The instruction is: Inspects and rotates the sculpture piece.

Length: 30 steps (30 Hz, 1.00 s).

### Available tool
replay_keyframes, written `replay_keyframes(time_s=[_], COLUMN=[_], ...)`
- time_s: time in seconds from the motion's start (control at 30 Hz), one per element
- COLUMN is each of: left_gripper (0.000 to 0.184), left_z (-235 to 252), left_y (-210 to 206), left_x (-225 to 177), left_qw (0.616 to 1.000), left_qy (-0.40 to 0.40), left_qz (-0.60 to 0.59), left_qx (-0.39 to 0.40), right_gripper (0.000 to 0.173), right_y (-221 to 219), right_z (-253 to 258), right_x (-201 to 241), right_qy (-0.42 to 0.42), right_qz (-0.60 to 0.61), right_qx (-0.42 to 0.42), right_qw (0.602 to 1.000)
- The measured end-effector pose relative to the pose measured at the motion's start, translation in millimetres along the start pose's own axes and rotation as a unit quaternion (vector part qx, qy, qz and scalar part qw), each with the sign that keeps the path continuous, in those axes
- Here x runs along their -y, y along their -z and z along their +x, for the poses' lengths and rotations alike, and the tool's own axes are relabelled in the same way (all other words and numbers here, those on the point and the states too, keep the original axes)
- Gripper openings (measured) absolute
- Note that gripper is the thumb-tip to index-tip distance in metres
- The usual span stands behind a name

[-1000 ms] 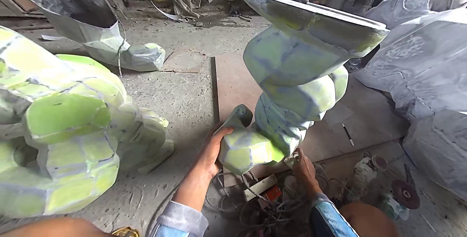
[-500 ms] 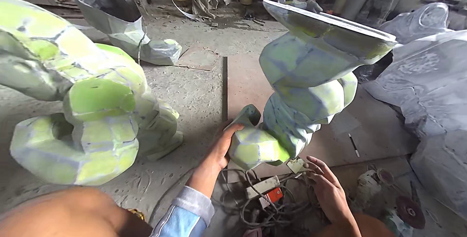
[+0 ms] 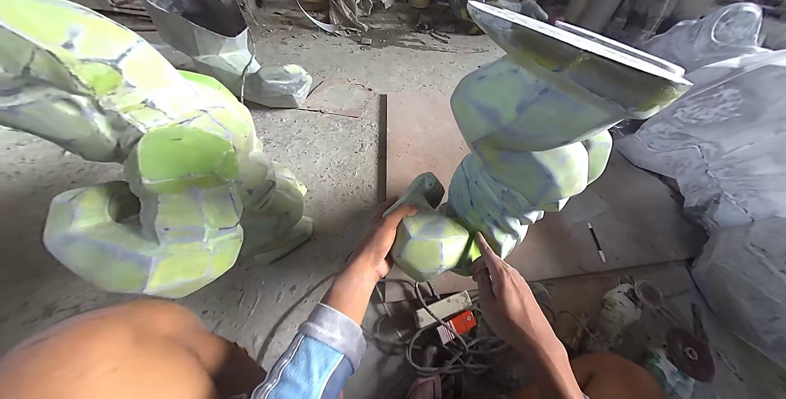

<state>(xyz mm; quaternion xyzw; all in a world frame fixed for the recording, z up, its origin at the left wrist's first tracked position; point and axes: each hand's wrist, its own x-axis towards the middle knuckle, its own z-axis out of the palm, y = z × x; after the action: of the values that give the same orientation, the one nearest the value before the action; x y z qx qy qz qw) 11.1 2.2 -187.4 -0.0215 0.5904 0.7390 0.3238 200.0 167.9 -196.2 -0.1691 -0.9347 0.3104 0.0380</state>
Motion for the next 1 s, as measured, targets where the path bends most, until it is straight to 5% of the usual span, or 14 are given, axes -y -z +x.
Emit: replay_keyframes(time_s=[0.3,0.73,1.0], left_gripper=[0.074,0.069,0.070], left_z=[2,0,3], left_y=[0,3,3], left_x=[-1,0,1], left_qw=[1.000,1.000,1.000], left_qy=[0.006,0.002,0.003], left_qz=[0.006,-0.005,-0.008], left_qx=[0.008,0.007,0.009], right_gripper=[0.066,0.055,0.071], right_y=[8,6,1], right_z=[4,-2,2], right_x=[30,19,23], right_qy=[-0.096,-0.087,-0.107], right_qz=[-0.163,-0.113,-0.122], right_qx=[0.079,0.012,0.039], right_qw=[0.979,0.990,0.986])
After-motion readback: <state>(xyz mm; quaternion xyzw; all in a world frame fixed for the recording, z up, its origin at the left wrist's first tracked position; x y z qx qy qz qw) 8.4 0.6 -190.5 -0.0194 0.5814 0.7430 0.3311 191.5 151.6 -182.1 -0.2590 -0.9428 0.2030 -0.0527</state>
